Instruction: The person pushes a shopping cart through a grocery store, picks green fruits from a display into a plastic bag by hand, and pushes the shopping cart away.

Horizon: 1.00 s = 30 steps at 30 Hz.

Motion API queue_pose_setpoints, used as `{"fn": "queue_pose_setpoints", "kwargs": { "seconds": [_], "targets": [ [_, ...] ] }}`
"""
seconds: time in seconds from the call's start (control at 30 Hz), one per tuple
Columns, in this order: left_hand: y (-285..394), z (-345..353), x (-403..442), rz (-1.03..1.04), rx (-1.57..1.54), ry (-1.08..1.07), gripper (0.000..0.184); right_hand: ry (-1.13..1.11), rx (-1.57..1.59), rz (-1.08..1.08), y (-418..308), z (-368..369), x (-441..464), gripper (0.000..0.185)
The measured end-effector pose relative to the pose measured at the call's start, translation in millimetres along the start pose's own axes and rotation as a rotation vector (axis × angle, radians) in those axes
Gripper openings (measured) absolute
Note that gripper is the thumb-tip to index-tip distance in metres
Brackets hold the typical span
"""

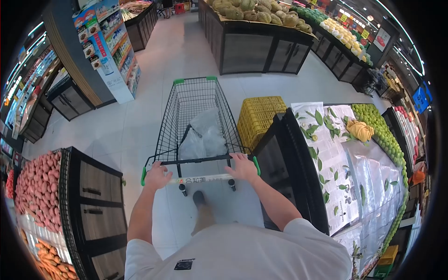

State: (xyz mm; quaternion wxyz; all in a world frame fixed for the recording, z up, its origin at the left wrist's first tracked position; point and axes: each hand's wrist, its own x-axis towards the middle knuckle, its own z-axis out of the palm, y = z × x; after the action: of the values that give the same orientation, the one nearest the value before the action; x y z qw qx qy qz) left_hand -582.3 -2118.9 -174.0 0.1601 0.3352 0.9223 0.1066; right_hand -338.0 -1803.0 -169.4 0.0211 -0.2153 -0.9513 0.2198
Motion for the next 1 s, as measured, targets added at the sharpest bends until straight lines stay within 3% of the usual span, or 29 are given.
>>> {"fn": "queue_pose_setpoints", "kwargs": {
  "seconds": [0.33,0.5,1.0],
  "targets": [
    [-34,-42,144,0.13,0.005,-0.002,0.045,-0.008,0.005,0.128,-15,-1,117,0.074],
    [-39,-59,200,0.155,0.009,-0.06,0.057,0.0,-0.018,0.194,-18,-7,158,0.072],
    [-41,-100,351,0.275,0.03,0.001,0.053,0.135,-0.023,0.212,0,-7,277,0.066]
  ]
}}
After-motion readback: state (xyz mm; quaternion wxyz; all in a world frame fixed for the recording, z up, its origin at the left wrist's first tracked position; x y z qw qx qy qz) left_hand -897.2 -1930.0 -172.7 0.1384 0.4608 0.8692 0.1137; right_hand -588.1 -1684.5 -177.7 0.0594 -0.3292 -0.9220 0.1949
